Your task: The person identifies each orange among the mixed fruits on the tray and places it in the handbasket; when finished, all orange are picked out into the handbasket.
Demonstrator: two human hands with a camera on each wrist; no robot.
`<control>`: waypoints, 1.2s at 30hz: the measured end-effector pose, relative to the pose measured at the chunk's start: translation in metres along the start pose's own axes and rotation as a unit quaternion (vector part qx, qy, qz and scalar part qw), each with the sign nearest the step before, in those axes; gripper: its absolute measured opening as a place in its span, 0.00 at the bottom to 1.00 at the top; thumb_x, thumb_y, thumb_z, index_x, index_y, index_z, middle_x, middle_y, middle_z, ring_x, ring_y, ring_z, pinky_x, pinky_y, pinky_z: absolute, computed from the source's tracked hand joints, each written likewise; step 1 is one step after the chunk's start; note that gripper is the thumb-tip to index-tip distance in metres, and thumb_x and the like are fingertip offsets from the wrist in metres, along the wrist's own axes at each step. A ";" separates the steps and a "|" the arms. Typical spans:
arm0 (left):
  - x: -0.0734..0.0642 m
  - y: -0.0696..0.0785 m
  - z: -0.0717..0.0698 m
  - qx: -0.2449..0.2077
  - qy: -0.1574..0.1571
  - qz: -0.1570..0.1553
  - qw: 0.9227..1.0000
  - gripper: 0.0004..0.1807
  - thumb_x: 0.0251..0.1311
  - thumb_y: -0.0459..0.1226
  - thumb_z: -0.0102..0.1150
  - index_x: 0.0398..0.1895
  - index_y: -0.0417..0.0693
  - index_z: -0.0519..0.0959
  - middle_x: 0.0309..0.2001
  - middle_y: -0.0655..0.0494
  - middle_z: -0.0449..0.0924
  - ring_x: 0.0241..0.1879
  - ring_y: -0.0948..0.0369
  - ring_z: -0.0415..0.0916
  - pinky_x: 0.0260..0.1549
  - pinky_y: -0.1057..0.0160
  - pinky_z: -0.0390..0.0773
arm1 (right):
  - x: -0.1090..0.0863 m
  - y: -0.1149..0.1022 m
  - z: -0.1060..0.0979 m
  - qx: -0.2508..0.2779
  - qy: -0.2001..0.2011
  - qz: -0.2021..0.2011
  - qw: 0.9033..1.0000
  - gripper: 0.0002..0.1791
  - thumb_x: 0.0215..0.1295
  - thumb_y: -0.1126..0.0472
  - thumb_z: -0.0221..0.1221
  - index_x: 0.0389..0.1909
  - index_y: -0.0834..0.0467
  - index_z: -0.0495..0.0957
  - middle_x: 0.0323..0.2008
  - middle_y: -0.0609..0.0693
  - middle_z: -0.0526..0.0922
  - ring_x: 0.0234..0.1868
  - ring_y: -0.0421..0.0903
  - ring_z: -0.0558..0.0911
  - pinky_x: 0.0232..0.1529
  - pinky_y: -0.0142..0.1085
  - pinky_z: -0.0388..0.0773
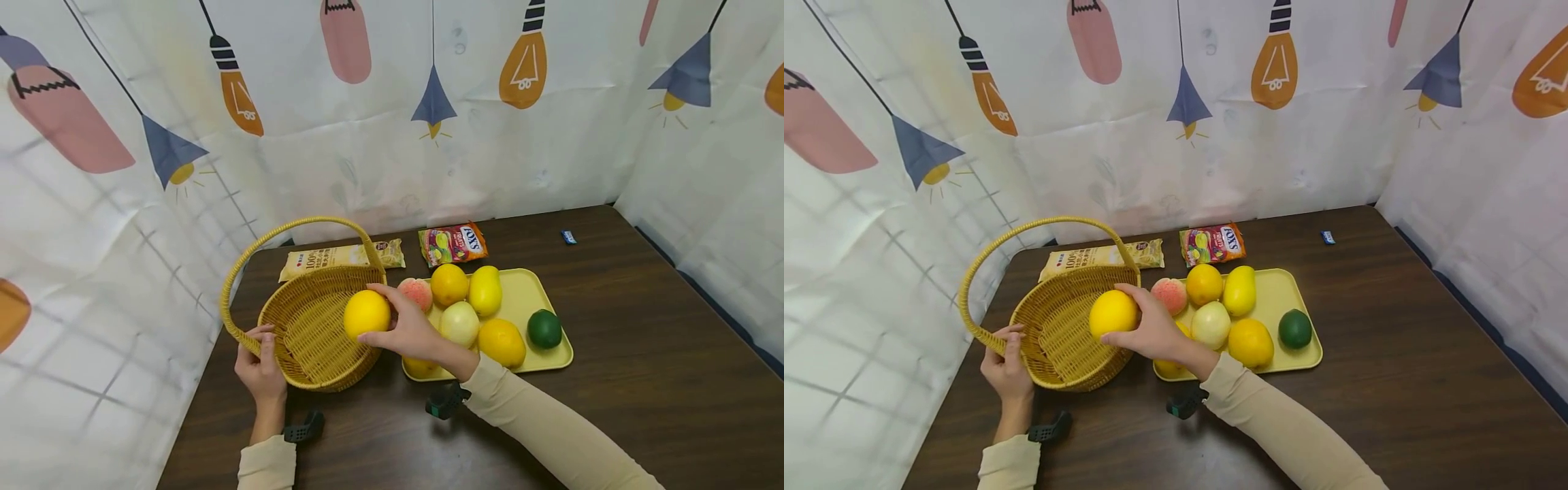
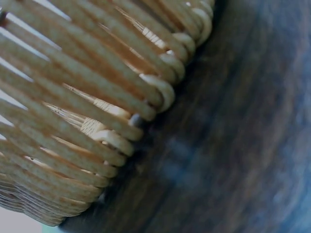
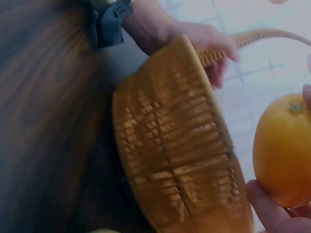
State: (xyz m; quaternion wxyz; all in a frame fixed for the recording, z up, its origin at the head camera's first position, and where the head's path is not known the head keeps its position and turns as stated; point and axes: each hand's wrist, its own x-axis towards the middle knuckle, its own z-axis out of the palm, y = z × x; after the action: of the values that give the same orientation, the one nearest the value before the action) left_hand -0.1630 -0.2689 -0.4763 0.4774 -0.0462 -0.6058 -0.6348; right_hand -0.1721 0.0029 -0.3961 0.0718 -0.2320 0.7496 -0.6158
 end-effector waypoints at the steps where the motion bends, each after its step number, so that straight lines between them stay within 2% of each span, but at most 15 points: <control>1: 0.000 0.005 0.002 0.005 -0.001 0.002 1.000 0.10 0.58 0.23 0.51 0.27 0.16 0.69 0.34 0.30 0.77 0.41 0.49 0.76 0.46 0.64 0.70 | -0.001 -0.007 0.003 0.000 -0.001 0.002 1.000 0.45 0.53 0.61 0.71 0.72 0.53 0.60 0.64 0.53 0.69 0.52 0.48 0.76 0.51 0.43 0.77; 3: -0.001 0.014 0.007 0.008 -0.001 0.005 1.000 0.11 0.58 0.24 0.51 0.26 0.16 0.69 0.33 0.31 0.77 0.39 0.50 0.77 0.45 0.64 0.70 | -0.002 -0.013 0.009 -0.001 -0.004 0.007 1.000 0.45 0.54 0.61 0.70 0.72 0.54 0.60 0.64 0.53 0.69 0.51 0.47 0.77 0.50 0.41 0.77; 7: -0.001 0.031 0.013 0.009 0.000 0.008 1.000 0.11 0.58 0.24 0.52 0.25 0.17 0.68 0.31 0.30 0.76 0.35 0.59 0.77 0.41 0.64 0.70 | 0.004 -0.007 0.022 -0.032 -0.002 -0.001 0.999 0.46 0.53 0.53 0.71 0.72 0.51 0.60 0.64 0.48 0.70 0.51 0.44 0.76 0.48 0.37 0.77; 9: -0.001 0.031 0.013 0.011 0.000 0.009 1.000 0.11 0.57 0.24 0.52 0.25 0.17 0.68 0.31 0.32 0.76 0.35 0.62 0.78 0.39 0.65 0.71 | 0.010 0.005 0.030 -0.062 0.006 -0.005 0.998 0.47 0.51 0.48 0.72 0.72 0.47 0.60 0.63 0.45 0.69 0.51 0.42 0.76 0.48 0.37 0.76; 13: 0.000 0.032 0.012 0.021 -0.001 0.011 1.000 0.12 0.56 0.24 0.53 0.25 0.16 0.68 0.31 0.36 0.78 0.33 0.63 0.77 0.35 0.66 0.71 | 0.014 0.002 0.040 -0.102 0.025 0.002 0.995 0.48 0.50 0.46 0.71 0.71 0.46 0.61 0.62 0.47 0.70 0.50 0.43 0.76 0.49 0.39 0.75; 21: 0.000 0.034 0.014 0.030 -0.002 0.015 0.999 0.13 0.57 0.26 0.53 0.23 0.18 0.68 0.30 0.30 0.76 0.32 0.63 0.77 0.35 0.65 0.70 | 0.023 0.003 0.049 -0.112 0.039 0.027 0.993 0.48 0.49 0.47 0.72 0.71 0.47 0.61 0.61 0.48 0.70 0.50 0.44 0.75 0.47 0.39 0.75; 27: 0.000 0.035 0.014 0.041 -0.009 0.013 0.999 0.14 0.58 0.26 0.52 0.21 0.19 0.66 0.32 0.36 0.77 0.35 0.61 0.76 0.40 0.64 0.69 | 0.030 0.004 0.053 -0.117 0.037 0.035 0.992 0.47 0.48 0.45 0.72 0.70 0.47 0.63 0.60 0.46 0.72 0.49 0.43 0.76 0.47 0.40 0.75; 36: 0.001 0.036 0.012 0.064 -0.018 0.019 0.998 0.13 0.58 0.27 0.51 0.23 0.19 0.67 0.33 0.25 0.73 0.34 0.63 0.76 0.39 0.65 0.69 | 0.038 0.001 0.062 -0.142 0.020 0.038 0.989 0.47 0.46 0.45 0.72 0.69 0.49 0.65 0.58 0.44 0.75 0.47 0.41 0.76 0.45 0.37 0.75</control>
State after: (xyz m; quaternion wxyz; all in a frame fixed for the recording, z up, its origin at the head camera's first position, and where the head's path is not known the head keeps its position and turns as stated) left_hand -0.1458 -0.2522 -0.4463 0.4801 -0.0385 -0.6526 -0.5849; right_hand -0.1815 -0.0684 -0.4051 0.0468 -0.1985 0.8390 -0.5044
